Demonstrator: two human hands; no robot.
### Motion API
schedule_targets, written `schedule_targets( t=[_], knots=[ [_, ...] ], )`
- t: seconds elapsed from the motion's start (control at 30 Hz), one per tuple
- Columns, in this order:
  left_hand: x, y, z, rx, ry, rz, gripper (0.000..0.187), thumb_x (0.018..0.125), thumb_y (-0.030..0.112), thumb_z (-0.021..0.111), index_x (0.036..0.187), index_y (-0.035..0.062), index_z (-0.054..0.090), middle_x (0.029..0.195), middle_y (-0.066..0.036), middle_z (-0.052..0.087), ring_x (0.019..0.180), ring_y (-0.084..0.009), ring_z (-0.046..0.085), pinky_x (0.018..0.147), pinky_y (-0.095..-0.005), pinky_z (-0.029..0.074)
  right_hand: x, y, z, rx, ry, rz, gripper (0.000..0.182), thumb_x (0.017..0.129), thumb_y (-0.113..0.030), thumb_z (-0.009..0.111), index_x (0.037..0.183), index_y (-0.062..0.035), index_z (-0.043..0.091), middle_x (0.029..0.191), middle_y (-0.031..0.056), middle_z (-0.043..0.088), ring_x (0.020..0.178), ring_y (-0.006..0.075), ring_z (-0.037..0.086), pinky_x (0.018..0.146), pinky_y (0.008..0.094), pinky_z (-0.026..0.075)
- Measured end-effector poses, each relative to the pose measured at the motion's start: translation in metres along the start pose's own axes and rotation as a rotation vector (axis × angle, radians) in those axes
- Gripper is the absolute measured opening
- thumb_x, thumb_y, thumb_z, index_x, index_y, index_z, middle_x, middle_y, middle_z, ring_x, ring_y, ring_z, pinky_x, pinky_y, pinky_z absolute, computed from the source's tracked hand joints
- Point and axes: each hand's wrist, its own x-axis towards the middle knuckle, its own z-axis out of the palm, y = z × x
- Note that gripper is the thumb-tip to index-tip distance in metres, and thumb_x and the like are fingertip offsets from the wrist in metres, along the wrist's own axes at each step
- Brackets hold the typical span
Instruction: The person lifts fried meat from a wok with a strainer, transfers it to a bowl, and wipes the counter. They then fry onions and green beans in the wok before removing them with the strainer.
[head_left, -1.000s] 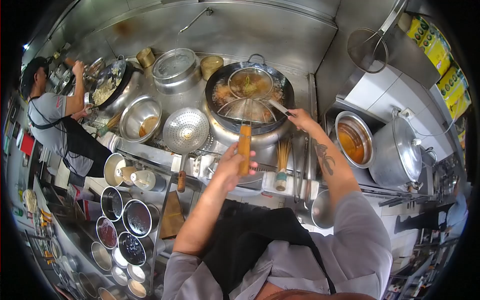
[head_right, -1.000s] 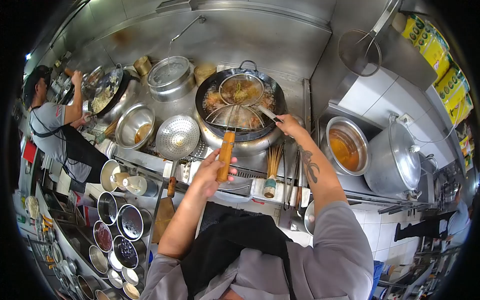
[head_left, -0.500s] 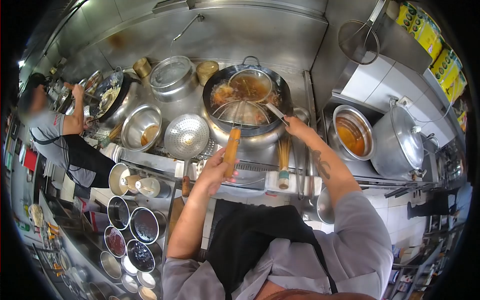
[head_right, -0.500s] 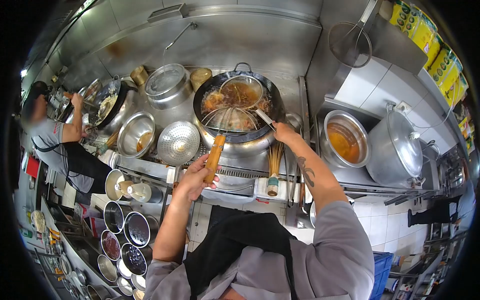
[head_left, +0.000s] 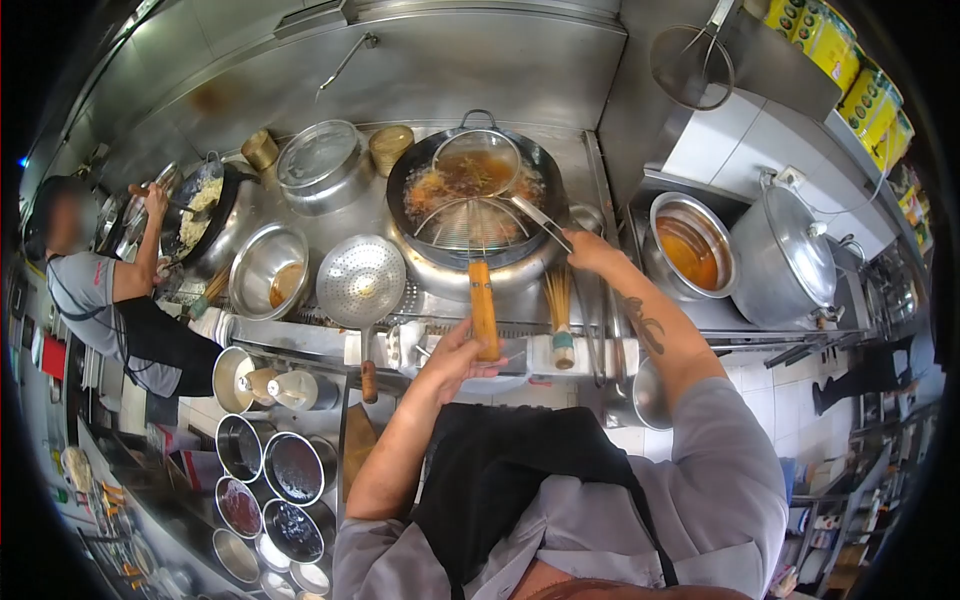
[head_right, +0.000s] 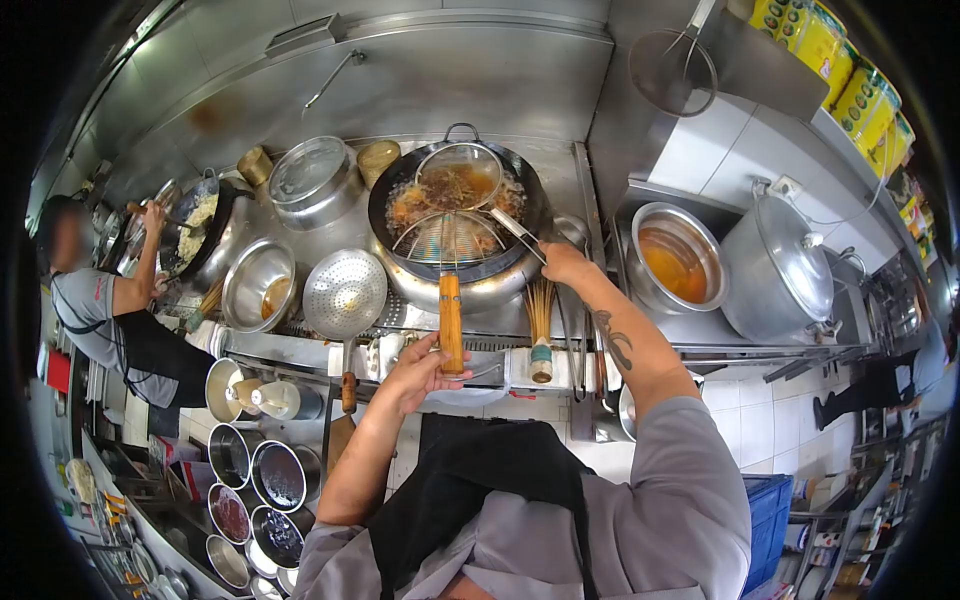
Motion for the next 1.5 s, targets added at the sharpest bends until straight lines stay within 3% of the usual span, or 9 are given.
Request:
schedule_targets(
  t=[0.23,0.53,0.73,0.8,0.9,1.0,1.17,1.4,1.5],
  knots=[
    [0.009,-0.016,-0.01,-0.038,-0.047,-0.085,0.047,0.094,0.022,0.048,0.137,0.0075,0.035,0.115,-0.014,0.061,0.097,-0.0262,0.064,0.079,-0.0349,0.051,0.003,-0.01,0.001,-0.11,-0.119,0.059,0.056,0.077,-0.009,0.055,0.131,0.0,0.042,0.113,0.0268,0.058,0.106,0.0381,0.057,0.091,0.0427,0.046],
    [0.022,-0.027,-0.007,-0.203,-0.112,0.004,0.031,0.096,0.019,0.046,0.123,0.0055,0.044,0.112,-0.017,0.062,0.096,-0.0268,0.064,0.08,-0.035,0.052,0.011,-0.002,0.006,-0.15,-0.058,0.096,0.056,0.079,-0.001,0.051,0.134,-0.0049,0.042,0.109,0.0245,0.06,0.105,0.0365,0.058,0.089,0.0442,0.046],
    [0.024,-0.016,-0.007,-0.115,0.113,-0.002,0.026,0.093,0.016,0.05,0.116,0.0064,0.046,0.085,-0.011,0.063,0.065,-0.0208,0.063,0.057,-0.0294,0.052,0.002,0.003,-0.006,-0.202,-0.004,0.118,0.059,0.081,-0.007,0.054,0.137,-0.0079,0.038,0.108,0.0216,0.061,0.103,0.0353,0.059,0.087,0.044,0.047],
    [0.017,-0.003,-0.007,-0.127,0.155,0.057,0.032,0.091,0.015,0.048,0.121,0.0084,0.043,0.075,-0.007,0.056,0.054,-0.0165,0.053,0.047,-0.0285,0.045,0.003,-0.003,-0.009,-0.221,0.012,0.125,0.06,0.081,-0.009,0.055,0.138,-0.0081,0.038,0.107,0.0211,0.061,0.102,0.035,0.059,0.086,0.0439,0.048],
    [-0.003,0.023,-0.004,-0.114,0.154,0.084,0.034,0.09,0.014,0.047,0.123,0.0106,0.042,0.072,-0.006,0.054,0.05,-0.0147,0.049,0.043,-0.0273,0.04,0.0,-0.013,-0.012,-0.257,-0.038,0.078,0.06,0.081,-0.013,0.057,0.138,-0.0065,0.037,0.105,0.021,0.061,0.1,0.0341,0.06,0.085,0.0437,0.049],
    [-0.016,0.036,-0.007,-0.056,0.192,0.1,0.04,0.089,0.012,0.046,0.128,0.0105,0.04,0.074,-0.007,0.055,0.05,-0.015,0.049,0.043,-0.0278,0.042,-0.013,-0.021,-0.01,-0.284,-0.042,0.023,0.045,0.088,-0.008,0.044,0.132,-0.0032,0.043,0.101,0.0207,0.064,0.095,0.0352,0.063,0.08,0.0448,0.051],
    [-0.025,0.042,-0.016,-0.049,0.235,0.164,0.054,0.089,0.008,0.047,0.14,0.0103,0.028,0.078,-0.008,0.057,0.051,-0.0149,0.049,0.045,-0.0291,0.044,-0.018,-0.027,-0.004,-0.255,-0.107,0.01,0.048,0.082,-0.008,0.052,0.13,-0.0013,0.044,0.102,0.021,0.064,0.096,0.0351,0.062,0.081,0.0442,0.051],
    [-0.025,0.042,-0.013,-0.041,0.203,0.171,0.058,0.088,0.007,0.048,0.141,0.0095,0.026,0.08,-0.009,0.057,0.052,-0.0148,0.049,0.045,-0.0297,0.044,-0.021,-0.033,-0.004,-0.174,-0.107,0.009,0.055,0.076,-0.016,0.064,0.126,-0.0016,0.045,0.102,0.0217,0.063,0.099,0.0354,0.061,0.085,0.0439,0.049],
    [-0.027,0.043,-0.01,-0.032,0.211,0.185,0.049,0.09,0.008,0.047,0.137,0.0084,0.033,0.078,-0.007,0.056,0.052,-0.0135,0.048,0.046,-0.0279,0.044,-0.037,-0.044,-0.012,-0.251,0.085,0.016,0.045,0.075,-0.019,0.066,0.115,-0.002,0.054,0.1,0.0204,0.063,0.095,0.0351,0.061,0.084,0.0426,0.05]
  ],
)
